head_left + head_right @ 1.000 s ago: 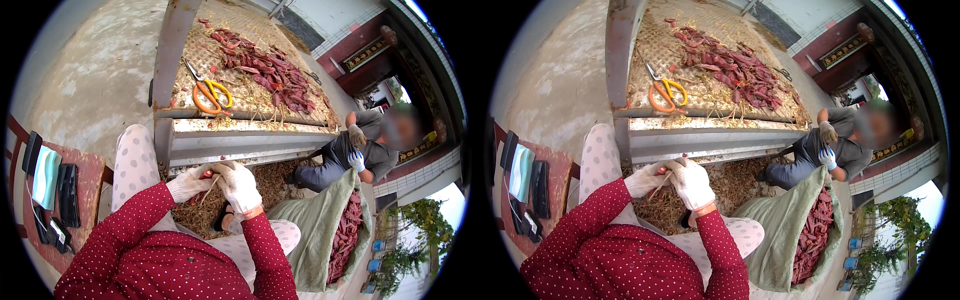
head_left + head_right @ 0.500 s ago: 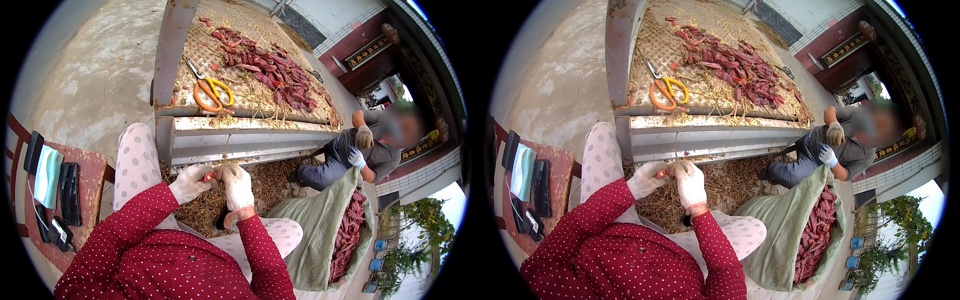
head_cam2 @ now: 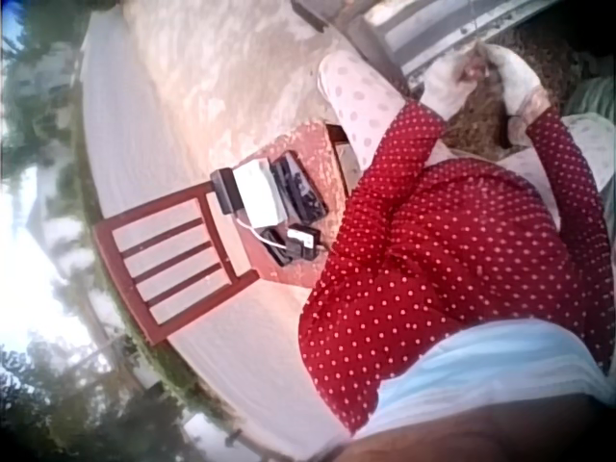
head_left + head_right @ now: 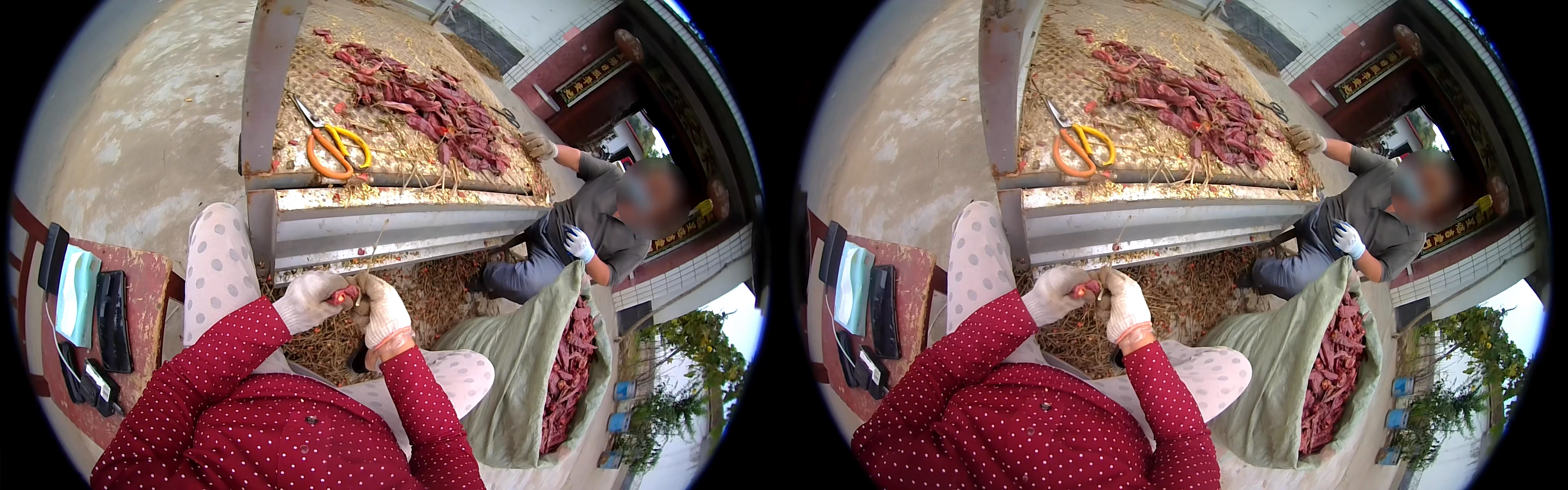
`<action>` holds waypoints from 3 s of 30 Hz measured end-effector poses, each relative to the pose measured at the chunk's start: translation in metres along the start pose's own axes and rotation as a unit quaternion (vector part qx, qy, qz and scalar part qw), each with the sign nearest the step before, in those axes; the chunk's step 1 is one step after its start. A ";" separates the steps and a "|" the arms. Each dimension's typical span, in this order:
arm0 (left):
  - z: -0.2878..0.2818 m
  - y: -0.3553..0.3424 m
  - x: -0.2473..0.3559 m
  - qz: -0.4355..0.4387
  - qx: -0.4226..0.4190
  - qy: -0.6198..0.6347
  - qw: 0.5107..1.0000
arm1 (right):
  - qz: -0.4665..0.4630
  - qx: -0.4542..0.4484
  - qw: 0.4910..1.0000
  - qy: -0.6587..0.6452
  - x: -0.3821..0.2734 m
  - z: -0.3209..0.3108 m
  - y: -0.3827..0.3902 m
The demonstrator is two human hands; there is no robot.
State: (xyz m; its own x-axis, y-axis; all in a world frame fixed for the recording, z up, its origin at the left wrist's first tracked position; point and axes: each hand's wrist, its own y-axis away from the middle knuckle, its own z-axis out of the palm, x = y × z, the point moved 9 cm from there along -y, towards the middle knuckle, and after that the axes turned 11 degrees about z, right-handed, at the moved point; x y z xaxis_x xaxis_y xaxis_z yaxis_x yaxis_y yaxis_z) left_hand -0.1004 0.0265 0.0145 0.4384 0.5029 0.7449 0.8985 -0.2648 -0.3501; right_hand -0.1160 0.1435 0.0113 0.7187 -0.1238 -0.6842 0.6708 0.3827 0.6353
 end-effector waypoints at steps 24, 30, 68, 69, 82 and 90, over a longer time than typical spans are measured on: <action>0.001 -0.001 0.017 0.060 -0.021 0.027 0.998 | 0.017 0.050 0.998 -0.036 0.005 -0.035 -0.005; 0.035 0.016 -0.050 -0.108 0.091 0.499 0.855 | -0.099 0.175 0.846 0.493 -0.056 -0.054 0.007; -0.011 0.009 -0.018 -0.104 0.130 0.585 0.794 | -0.134 0.013 0.951 0.277 -0.206 0.013 0.033; -0.014 0.010 -0.016 -0.105 0.135 0.578 0.798 | -0.112 0.015 0.949 0.295 -0.189 0.015 0.035; -0.011 0.017 -0.008 -0.167 0.096 0.474 0.859 | 0.019 -0.005 0.936 0.352 -0.062 0.036 0.016; -0.009 0.015 -0.015 -0.148 0.118 0.505 0.842 | -0.050 -0.017 0.949 0.310 -0.055 0.036 0.030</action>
State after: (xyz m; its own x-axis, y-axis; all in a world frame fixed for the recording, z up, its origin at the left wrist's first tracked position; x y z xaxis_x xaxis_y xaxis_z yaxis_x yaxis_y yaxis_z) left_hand -0.0937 0.0075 0.0032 0.0606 -0.4698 0.8807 0.9967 -0.0190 -0.0787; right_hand -0.1292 0.1285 0.0809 0.3981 0.3977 -0.8266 0.7163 0.4281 0.5510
